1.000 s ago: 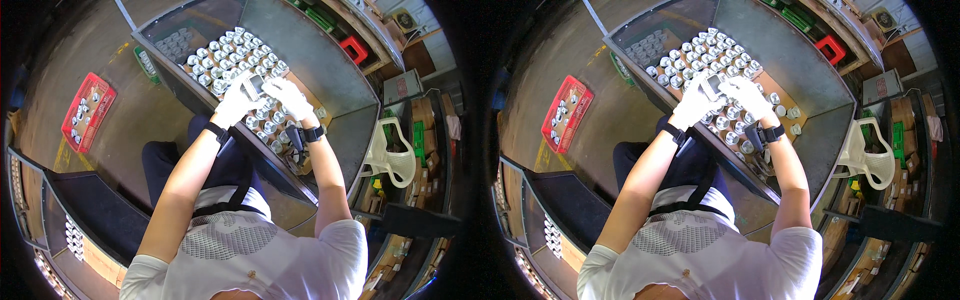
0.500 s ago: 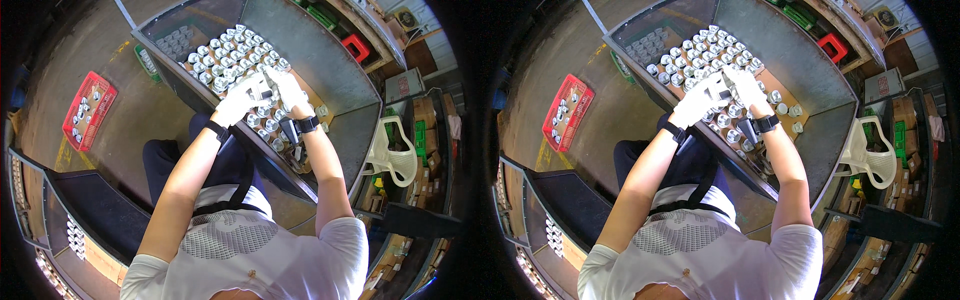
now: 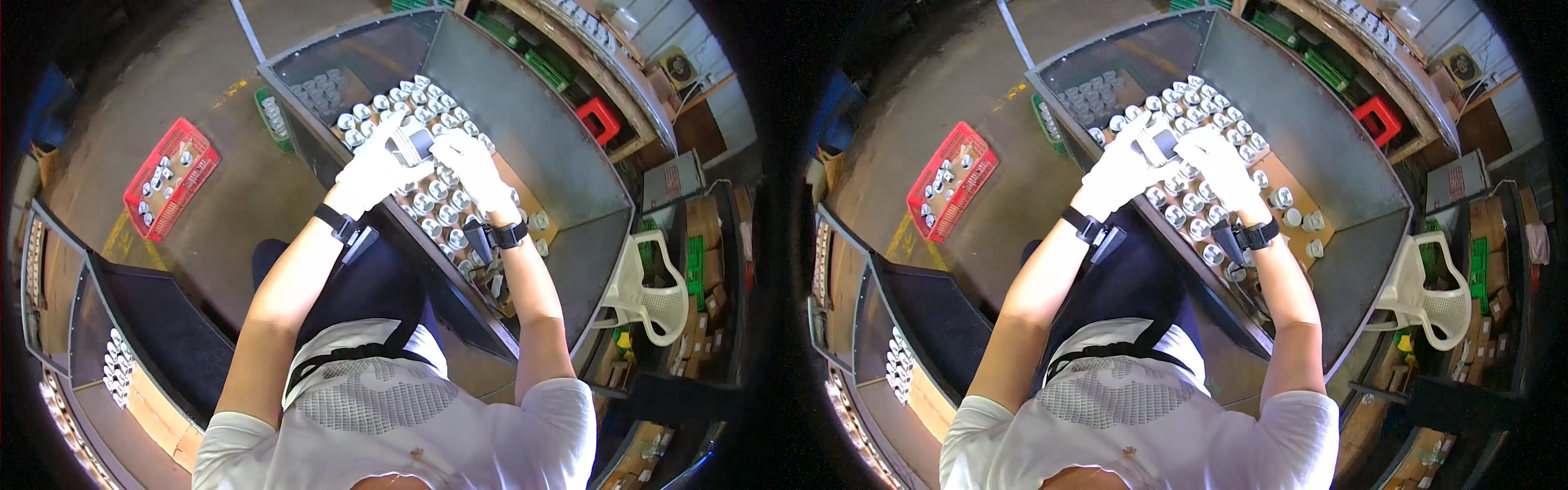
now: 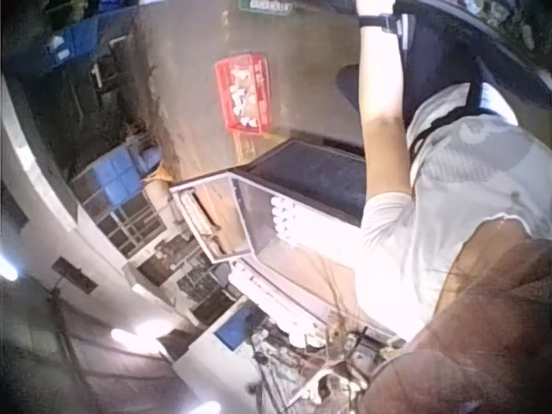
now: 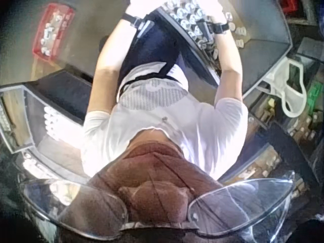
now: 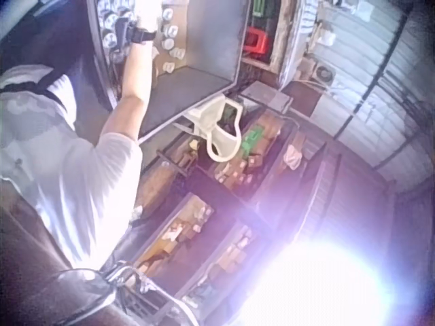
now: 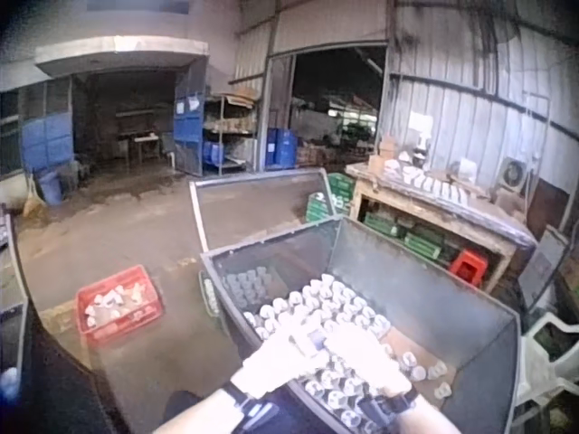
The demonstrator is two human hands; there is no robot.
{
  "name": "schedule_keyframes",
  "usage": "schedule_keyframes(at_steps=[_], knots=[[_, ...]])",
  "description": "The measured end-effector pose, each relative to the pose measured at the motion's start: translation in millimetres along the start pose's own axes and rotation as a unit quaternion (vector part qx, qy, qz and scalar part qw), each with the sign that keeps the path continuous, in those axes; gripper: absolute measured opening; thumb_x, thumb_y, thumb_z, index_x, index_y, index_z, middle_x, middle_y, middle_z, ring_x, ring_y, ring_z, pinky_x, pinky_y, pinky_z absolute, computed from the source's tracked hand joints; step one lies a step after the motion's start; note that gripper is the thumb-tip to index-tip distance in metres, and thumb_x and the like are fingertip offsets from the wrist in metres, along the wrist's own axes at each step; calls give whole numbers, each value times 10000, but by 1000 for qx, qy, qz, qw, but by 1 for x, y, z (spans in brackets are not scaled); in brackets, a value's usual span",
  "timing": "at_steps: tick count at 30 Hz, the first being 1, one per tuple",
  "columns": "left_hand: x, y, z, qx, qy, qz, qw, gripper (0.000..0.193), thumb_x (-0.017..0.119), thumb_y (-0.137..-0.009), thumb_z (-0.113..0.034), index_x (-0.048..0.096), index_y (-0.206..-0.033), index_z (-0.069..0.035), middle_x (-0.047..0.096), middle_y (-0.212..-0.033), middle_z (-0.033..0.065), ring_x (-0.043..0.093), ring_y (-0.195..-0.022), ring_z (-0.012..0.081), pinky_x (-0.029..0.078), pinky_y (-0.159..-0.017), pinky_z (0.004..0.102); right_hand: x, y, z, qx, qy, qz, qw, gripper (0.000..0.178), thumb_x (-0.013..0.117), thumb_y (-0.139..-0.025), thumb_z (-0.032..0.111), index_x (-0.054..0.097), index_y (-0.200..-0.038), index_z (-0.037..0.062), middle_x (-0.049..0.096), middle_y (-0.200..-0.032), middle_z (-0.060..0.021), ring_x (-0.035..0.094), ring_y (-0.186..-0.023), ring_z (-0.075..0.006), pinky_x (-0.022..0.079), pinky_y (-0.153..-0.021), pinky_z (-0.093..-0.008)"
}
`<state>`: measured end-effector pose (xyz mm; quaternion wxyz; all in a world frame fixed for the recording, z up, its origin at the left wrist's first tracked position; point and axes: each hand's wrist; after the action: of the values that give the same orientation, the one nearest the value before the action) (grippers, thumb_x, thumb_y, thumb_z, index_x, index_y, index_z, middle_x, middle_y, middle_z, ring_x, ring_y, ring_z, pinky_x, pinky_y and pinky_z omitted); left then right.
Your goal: Inspecting cylindrical metal parts by hand and placing them back into a cardboard grid within a bin.
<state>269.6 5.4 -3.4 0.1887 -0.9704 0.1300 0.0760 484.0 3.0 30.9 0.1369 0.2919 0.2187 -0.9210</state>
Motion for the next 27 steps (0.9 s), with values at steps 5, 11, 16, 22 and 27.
schedule_keyframes(at_steps=[5, 11, 16, 22, 27], knots=[[-53, -4, -52, -3, -39, 7, 999, 995, 889, -713, -193, 316, -1509, -25, 434, -1488, 150, 472, -1333, 257, 428, -1103, 375, 18, -26, 34, -2, -16, -21, 1000, 223, 596, -959, 175, 666, -1085, 4, 654, -1041, -84, 609, -991, -197, 479, -904, -336], [-105, 1, -72, 1, 104, 22, 994, 912, 795, -729, 89, 357, -1514, -65, 425, -1505, 137, 449, -1356, 265, 455, -1085, 419, 44, -52, 76, -81, -66, -38, 994, 195, 604, -933, 154, 667, -1041, 5, 652, -1015, -102, 612, -993, -242, 471, -902, -355], [-136, 9, -85, -17, 147, 20, 989, 926, 802, -722, 85, 351, -1517, -65, 432, -1500, 130, 452, -1351, 250, 450, -1086, 403, 54, -66, 101, -21, -154, 0, 988, 228, 620, -938, 159, 668, -1097, 4, 660, -1092, -102, 629, -981, -200, 489, -876, -334], [-170, 23, -89, -10, 174, -36, 984, 839, 772, -749, 93, 395, -1482, -65, 436, -1480, 127, 451, -1344, 258, 481, -1060, 423, 55, -74, 110, -173, -238, -26, 955, 206, 498, -894, 40, 695, -948, 12, 709, -967, -76, 661, -763, -144, 528, -712, -269], [-201, 38, -78, 6, 229, -70, 971, 609, 705, -884, -79, 446, -1434, -72, 464, -1428, 126, 483, -1300, 291, 516, -1013, 470, 86, -93, 129, -22, -291, 27, 956, 141, 584, -904, 79, 694, -957, 7, 711, -890, -54, 640, -641, -104, 524, -591, -251]])
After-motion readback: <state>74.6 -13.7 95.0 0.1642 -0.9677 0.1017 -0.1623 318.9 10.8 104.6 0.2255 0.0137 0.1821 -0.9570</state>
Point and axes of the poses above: each hand's wrist, its own y-axis away from the middle knuckle, its own x-axis out of the palm, z = x × y
